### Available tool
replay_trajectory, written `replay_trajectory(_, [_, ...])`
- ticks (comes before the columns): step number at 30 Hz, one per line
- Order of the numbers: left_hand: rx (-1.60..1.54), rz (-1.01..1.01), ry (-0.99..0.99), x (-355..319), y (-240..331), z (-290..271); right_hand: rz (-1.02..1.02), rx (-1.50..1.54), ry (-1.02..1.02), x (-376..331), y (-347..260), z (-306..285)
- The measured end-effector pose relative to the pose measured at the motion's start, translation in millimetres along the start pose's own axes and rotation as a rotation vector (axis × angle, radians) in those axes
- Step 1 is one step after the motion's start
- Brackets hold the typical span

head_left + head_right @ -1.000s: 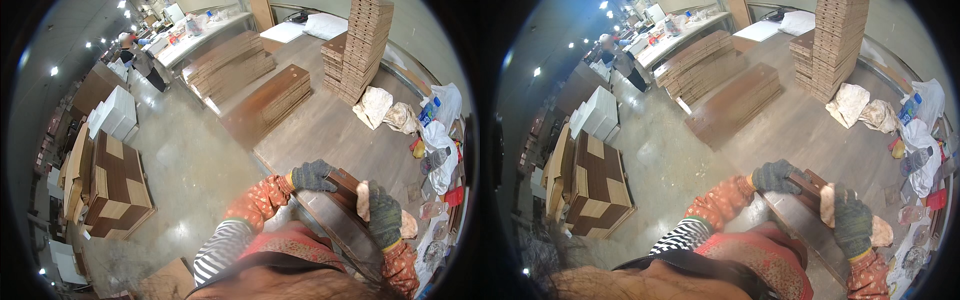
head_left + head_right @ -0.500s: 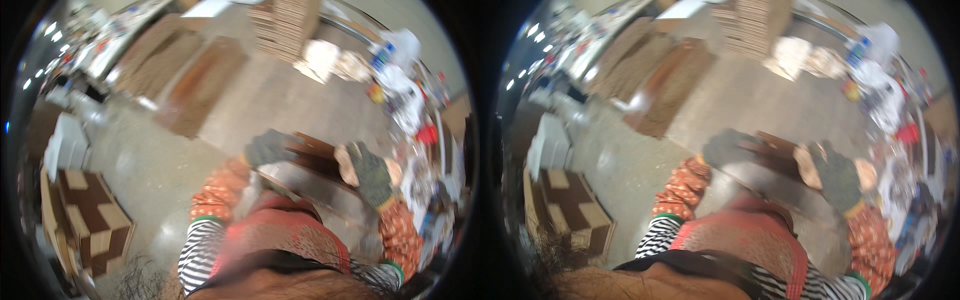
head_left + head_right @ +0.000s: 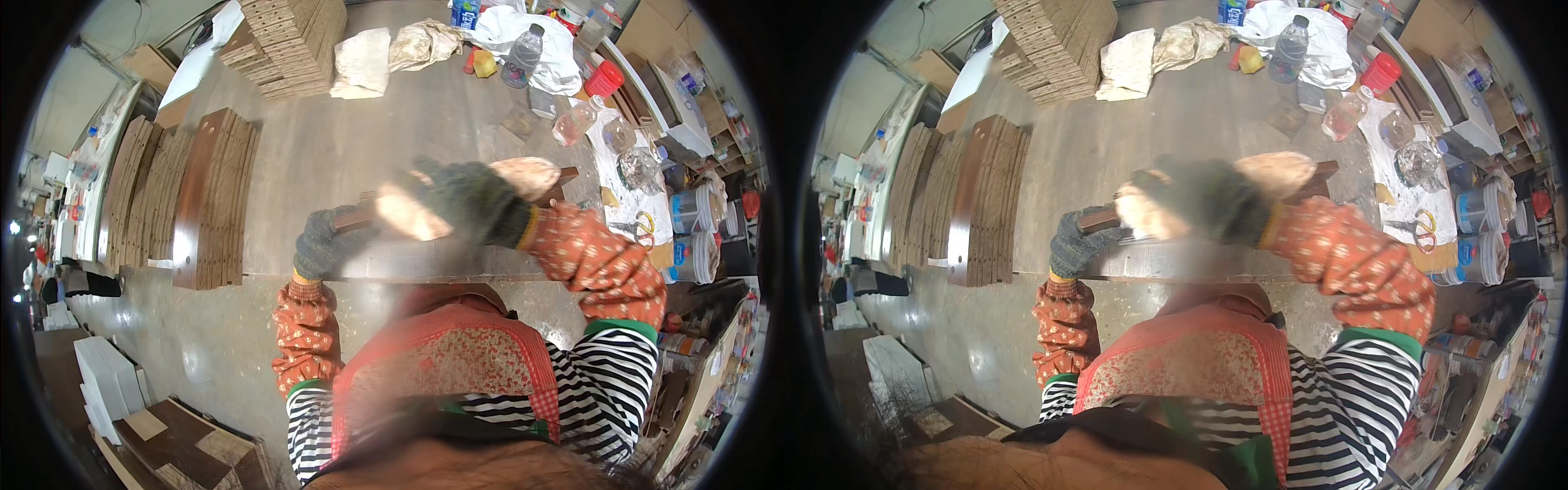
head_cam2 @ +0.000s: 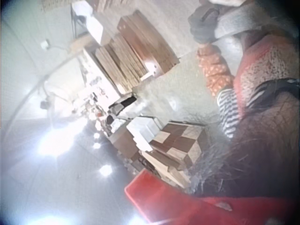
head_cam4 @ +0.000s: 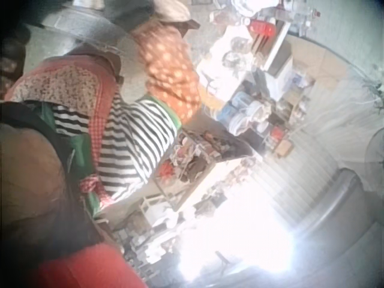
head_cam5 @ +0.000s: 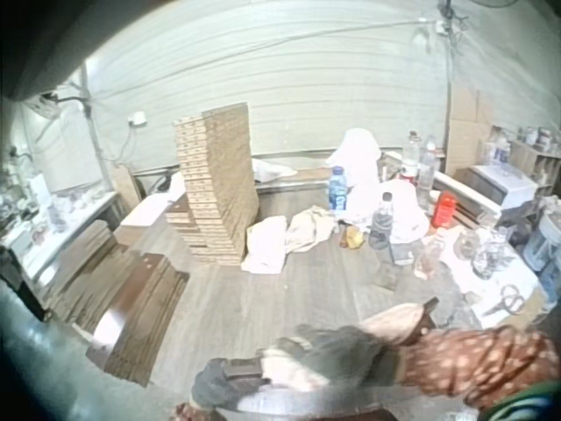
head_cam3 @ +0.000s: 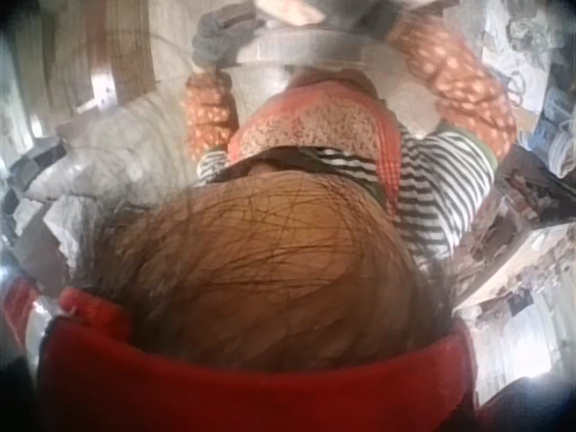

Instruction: The person wipes and cleans several brown wooden panels on a workbench using a cloth. They handle the panels one at a time, turning them over to clean different sides and stacking them as they finish.

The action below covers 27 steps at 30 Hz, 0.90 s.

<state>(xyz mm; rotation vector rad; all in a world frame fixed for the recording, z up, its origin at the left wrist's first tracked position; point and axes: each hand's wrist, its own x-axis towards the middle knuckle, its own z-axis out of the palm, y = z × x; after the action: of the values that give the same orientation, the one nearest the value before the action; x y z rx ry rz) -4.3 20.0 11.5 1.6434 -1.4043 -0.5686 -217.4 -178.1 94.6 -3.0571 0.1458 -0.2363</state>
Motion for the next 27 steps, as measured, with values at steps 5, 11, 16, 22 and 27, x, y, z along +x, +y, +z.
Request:
replay_trajectory(5, [0.052, 0.084, -0.072, 6.9, 0.8, -1.8, 0.042, -0.217, 0.100, -41.1, 10.7, 2.0])
replay_trajectory(11, [-0.021, 0.426, 0.090, 16.0, -6.8, -1.6, -0.172, -0.079, 0.342, 46.6, -60.5, 19.6])
replay_trajectory(16, [0.079, 0.427, 0.324, 7.2, -15.1, -6.4, -0.059, -0.019, 0.093, 85.2, -103.4, 30.6])
replay_trajectory(22, [-0.021, 0.074, 0.214, 8.5, -34.9, -5.0, 0.125, 0.085, -0.003, 103.1, -112.0, 26.8])
replay_trajectory(27, [-0.321, 0.326, 0.148, 9.5, -48.7, -9.2, -0.134, 0.238, 0.220, 95.7, -101.4, 13.4])
